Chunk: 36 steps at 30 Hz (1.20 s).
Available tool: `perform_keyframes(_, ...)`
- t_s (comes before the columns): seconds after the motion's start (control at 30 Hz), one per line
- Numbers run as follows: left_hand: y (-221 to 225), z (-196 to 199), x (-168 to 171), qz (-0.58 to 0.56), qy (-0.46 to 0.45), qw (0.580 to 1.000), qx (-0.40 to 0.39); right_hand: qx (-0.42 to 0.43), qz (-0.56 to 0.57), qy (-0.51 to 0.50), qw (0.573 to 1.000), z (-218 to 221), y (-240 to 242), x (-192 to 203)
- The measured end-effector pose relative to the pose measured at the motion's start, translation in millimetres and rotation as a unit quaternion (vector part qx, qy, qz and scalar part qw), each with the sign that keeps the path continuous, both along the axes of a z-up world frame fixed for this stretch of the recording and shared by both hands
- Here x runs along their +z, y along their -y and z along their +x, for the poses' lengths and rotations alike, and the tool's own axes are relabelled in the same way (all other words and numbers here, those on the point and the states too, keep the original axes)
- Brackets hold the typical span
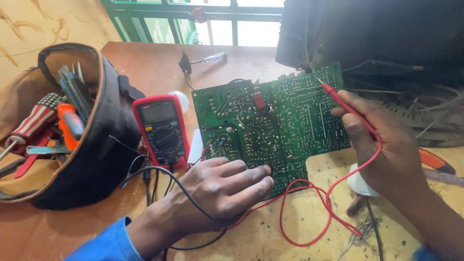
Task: Testing electrical components on a circuit board using a digital multimeter and probes.
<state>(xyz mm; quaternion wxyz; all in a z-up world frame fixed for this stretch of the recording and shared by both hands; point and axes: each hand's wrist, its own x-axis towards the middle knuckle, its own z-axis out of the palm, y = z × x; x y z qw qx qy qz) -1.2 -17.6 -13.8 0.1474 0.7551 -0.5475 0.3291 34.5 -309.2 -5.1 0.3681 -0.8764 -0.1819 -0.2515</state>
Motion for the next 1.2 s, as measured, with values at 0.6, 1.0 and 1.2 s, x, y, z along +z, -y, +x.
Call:
perform_keyframes(0.6, -2, -3, 1, -0.006, -0.015, 1.000, 0.001, -0.041, -0.014, -0.076, 0.996, -4, -6, 5)
perform_keyframes(1.0, -4, -5, 3, 0.006, 0.071, 0.997, 0.019, -0.013, 0.060, -0.034, 0.998, -9, 0, -18)
perform_keyframes(1.2, -17, -7, 12, -0.063, 0.078, 0.994, -0.042, -0.019, 0.067, 0.020, 0.997, -36, -40, -25)
